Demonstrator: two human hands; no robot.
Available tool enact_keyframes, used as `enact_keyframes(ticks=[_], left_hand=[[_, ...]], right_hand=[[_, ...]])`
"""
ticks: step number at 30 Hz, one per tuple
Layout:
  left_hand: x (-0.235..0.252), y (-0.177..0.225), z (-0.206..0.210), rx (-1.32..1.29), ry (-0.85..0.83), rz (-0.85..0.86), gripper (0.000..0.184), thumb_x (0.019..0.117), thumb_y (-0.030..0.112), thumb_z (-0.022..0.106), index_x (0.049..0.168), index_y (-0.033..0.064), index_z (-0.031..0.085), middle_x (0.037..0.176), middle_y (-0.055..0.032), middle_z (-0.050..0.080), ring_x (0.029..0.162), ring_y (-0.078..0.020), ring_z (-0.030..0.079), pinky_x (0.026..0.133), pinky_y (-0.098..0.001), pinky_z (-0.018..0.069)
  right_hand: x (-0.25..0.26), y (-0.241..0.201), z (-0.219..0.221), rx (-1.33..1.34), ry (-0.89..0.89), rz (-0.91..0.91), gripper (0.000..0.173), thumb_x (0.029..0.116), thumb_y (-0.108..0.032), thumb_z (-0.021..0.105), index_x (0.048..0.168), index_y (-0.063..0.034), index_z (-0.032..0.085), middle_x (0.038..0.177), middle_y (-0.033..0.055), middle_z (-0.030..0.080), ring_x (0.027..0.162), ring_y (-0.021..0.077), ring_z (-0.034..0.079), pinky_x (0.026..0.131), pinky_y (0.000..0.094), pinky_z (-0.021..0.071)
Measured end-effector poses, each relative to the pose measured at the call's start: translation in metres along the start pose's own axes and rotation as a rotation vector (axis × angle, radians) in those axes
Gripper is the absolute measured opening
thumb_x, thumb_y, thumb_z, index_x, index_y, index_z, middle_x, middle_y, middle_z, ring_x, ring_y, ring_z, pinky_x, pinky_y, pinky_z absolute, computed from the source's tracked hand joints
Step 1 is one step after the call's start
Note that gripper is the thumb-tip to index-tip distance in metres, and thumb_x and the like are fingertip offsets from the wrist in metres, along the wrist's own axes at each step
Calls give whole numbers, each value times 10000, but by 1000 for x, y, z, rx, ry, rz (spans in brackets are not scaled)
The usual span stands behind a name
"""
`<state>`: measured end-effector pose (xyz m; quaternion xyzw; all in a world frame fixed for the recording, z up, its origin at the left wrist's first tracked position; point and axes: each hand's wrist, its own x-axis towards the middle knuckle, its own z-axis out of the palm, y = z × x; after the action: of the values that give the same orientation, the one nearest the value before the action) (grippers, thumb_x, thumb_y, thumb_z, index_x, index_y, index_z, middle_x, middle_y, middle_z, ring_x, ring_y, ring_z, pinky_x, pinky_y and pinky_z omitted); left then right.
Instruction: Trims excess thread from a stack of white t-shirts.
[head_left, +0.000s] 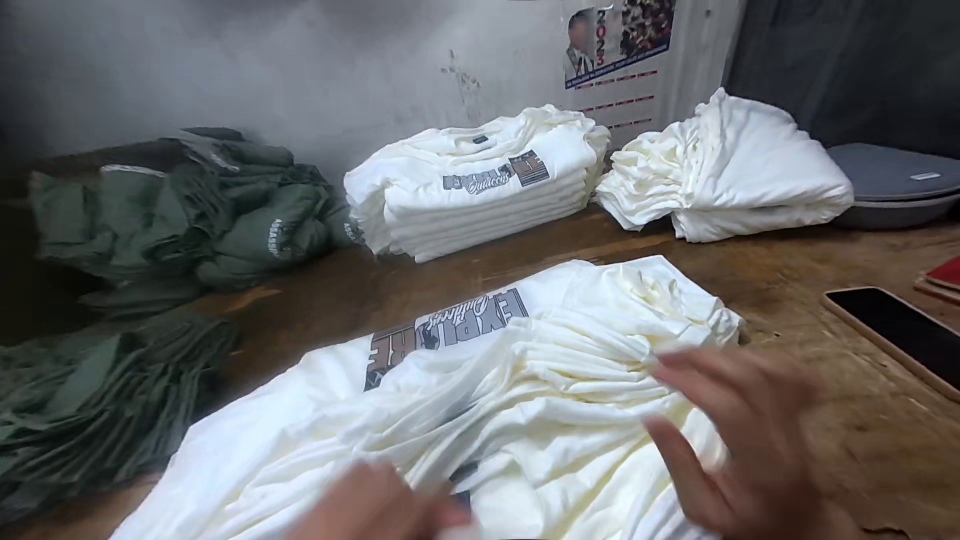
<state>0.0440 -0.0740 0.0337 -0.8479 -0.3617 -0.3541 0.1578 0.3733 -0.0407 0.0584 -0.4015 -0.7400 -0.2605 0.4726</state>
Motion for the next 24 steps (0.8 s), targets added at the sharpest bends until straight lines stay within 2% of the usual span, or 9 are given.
enact_keyframes(ticks=[3, 7, 9, 10, 12, 15, 19, 21, 24], left_hand=[[33, -109, -4, 167, -47, -431, 155, 939, 166, 659, 925, 45, 755, 803, -142, 705, 717, -320, 694, 638, -565, 566], [45, -227, 13, 264, -381, -1054, 294, 935, 230, 749, 1122, 7, 708, 1086, -277, 701, 1063, -496, 662, 887, -717, 494], [23, -262, 22, 137, -440, -1275, 573, 946, 459, 717, 1240, -29, 657, 1241, -310, 651, 1207, -482, 611, 1006, -675, 459], [14, -268, 25, 0, -409, -1377, 697, 941, 558, 681, 1274, -53, 633, 1272, -309, 634, 1230, -454, 602, 1034, -637, 453], [2, -262, 27, -321, -221, -1526, 728, 907, 595, 700, 1268, -36, 647, 1200, -233, 685, 1130, -342, 659, 973, -548, 519], [11, -226, 3, -760, -21, -1489, 376, 947, 252, 717, 1238, 30, 631, 1025, -100, 723, 884, -167, 702, 783, -363, 585], [-9, -200, -60, -873, 409, -1031, 407, 651, 35, 764, 1038, 82, 651, 832, -8, 745, 732, -102, 726, 667, -301, 628], [-10, -188, -86, -900, 648, -899, 215, 769, 45, 630, 944, 163, 672, 785, 62, 736, 692, -32, 700, 626, -247, 605], [36, -183, -121, -929, 605, -841, 219, 868, 96, 616, 1063, 177, 674, 885, 35, 738, 754, -46, 712, 650, -273, 620]], right_hand=[[81, 28, 55, 85, -363, 56, 416, 984, -383, 604, 1263, -87, 690, 1219, 108, 713, 1175, 302, 658, 1024, 561, 482], [142, 72, 139, 196, -796, 597, 793, 975, -455, 688, 1520, 41, 394, 1377, 278, 591, 1268, 414, 601, 1071, 590, 470], [135, 95, 164, 57, -904, 803, 889, 905, -557, 727, 1461, 73, 438, 1329, 314, 603, 1238, 456, 608, 1036, 640, 472], [129, 105, 173, 34, -968, 854, 837, 881, -584, 741, 1361, 80, 567, 1319, 314, 614, 1249, 456, 595, 1045, 651, 450], [125, 115, 177, 98, -1067, 832, 721, 904, -492, 761, 1353, 45, 590, 1328, 287, 617, 1258, 423, 591, 1059, 623, 441], [129, 108, 153, 429, -940, 739, 691, 849, -148, 845, 1422, 2, 491, 1282, 257, 626, 1170, 367, 633, 1007, 545, 506], [146, 104, 76, 901, -580, 498, 504, 768, 21, 769, 1230, -23, 570, 1011, 79, 690, 897, 151, 693, 809, 358, 607], [160, 105, 39, 947, -428, 430, 420, 779, 1, 677, 1173, -93, 567, 940, -27, 698, 821, 51, 685, 736, 263, 609], [207, 105, 12, 792, -341, 313, 295, 834, -28, 670, 1098, -81, 551, 895, -30, 665, 783, 30, 662, 717, 247, 594]])
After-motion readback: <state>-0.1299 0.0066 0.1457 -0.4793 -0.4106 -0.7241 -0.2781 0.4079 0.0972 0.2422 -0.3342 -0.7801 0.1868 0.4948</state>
